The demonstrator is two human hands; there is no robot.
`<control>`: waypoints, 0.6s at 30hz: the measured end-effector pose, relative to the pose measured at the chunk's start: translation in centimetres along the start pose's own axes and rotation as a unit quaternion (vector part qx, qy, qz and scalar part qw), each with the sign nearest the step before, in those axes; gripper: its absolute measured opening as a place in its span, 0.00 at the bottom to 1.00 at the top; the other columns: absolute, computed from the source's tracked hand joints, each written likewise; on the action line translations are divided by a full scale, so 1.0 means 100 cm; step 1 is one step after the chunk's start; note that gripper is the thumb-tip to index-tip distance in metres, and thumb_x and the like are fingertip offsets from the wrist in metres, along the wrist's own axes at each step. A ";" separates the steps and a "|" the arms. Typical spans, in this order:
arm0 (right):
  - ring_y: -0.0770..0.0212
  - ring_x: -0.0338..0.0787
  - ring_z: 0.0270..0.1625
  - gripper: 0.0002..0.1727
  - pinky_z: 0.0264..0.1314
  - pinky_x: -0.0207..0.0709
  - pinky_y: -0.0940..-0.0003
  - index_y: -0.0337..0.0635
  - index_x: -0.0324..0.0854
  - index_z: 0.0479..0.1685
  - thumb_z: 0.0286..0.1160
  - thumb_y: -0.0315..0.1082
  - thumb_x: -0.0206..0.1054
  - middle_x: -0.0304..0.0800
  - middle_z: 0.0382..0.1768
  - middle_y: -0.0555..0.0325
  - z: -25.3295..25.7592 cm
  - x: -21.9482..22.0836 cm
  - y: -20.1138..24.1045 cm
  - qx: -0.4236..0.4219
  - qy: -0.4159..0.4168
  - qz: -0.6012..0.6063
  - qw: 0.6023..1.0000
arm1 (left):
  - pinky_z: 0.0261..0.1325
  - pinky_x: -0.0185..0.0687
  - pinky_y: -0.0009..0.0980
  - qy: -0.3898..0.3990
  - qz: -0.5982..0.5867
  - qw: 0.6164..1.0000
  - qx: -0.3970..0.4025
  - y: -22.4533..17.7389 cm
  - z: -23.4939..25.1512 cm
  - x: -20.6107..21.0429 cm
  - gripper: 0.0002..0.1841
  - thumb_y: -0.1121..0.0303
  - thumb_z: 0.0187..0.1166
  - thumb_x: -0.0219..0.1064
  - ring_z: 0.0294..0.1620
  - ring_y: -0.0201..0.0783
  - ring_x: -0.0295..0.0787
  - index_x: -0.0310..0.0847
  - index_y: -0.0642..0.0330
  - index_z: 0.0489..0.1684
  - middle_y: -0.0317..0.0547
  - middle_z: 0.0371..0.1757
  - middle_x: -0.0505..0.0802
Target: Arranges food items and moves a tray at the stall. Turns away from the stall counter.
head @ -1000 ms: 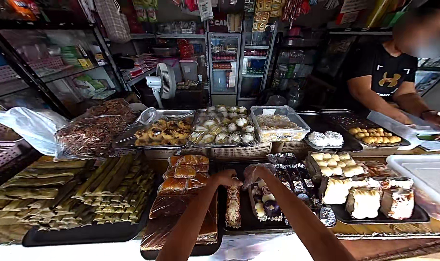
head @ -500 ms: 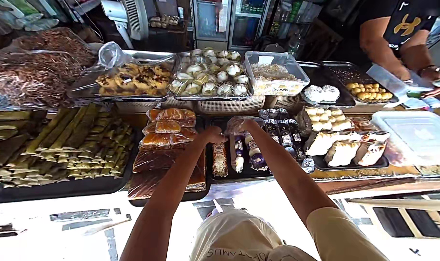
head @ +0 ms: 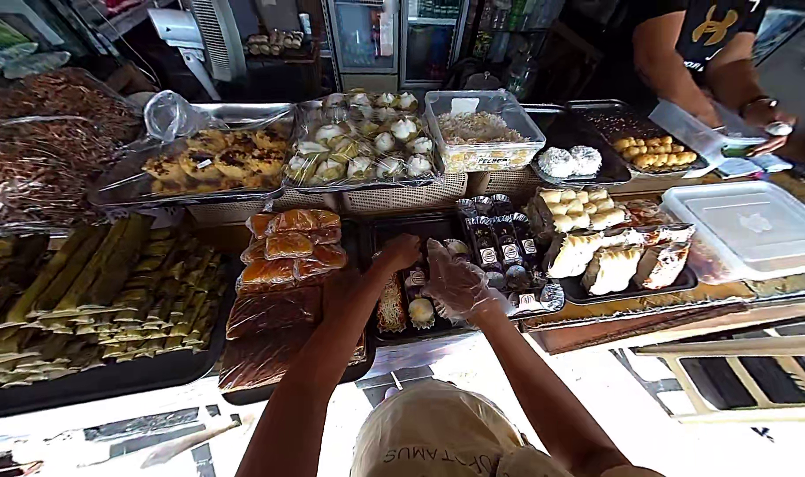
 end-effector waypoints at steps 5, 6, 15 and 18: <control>0.36 0.83 0.72 0.46 0.74 0.75 0.42 0.42 0.46 0.95 0.79 0.43 0.66 0.78 0.75 0.33 -0.011 0.015 -0.001 0.057 -0.045 0.048 0.996 | 0.77 0.70 0.58 -0.038 -0.042 0.995 0.087 0.013 -0.007 0.001 0.16 0.81 0.85 0.55 0.73 0.64 0.79 0.81 0.72 0.65 0.69 0.67 0.85; 0.38 0.83 0.73 0.40 0.75 0.75 0.43 0.40 0.52 0.93 0.82 0.41 0.61 0.80 0.73 0.33 -0.014 0.009 -0.001 0.076 -0.034 0.061 0.995 | 0.77 0.70 0.56 -0.035 -0.057 0.993 0.098 0.012 -0.008 -0.001 0.15 0.82 0.84 0.55 0.72 0.63 0.80 0.82 0.71 0.64 0.69 0.66 0.86; 0.57 0.84 0.67 0.21 0.71 0.76 0.66 0.27 0.72 0.76 0.90 0.24 0.49 0.81 0.70 0.35 -0.029 0.001 -0.064 0.041 -0.157 0.496 0.853 | 0.75 0.71 0.57 0.006 -0.120 0.988 0.094 0.006 -0.014 -0.014 0.15 0.82 0.86 0.53 0.69 0.64 0.81 0.79 0.74 0.65 0.72 0.63 0.86; 0.52 0.85 0.68 0.21 0.73 0.74 0.59 0.29 0.75 0.76 0.90 0.26 0.51 0.84 0.68 0.35 -0.038 0.010 -0.058 0.069 -0.199 0.441 0.873 | 0.73 0.72 0.56 0.026 -0.099 0.990 0.093 0.007 -0.010 -0.011 0.14 0.81 0.85 0.57 0.66 0.63 0.82 0.78 0.75 0.65 0.72 0.61 0.86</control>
Point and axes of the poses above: each hand's wrist, its own z-axis towards the middle knuckle, its own x-axis out of the palm, y = z × x, the point moved 9 cm from there along z, towards the middle knuckle
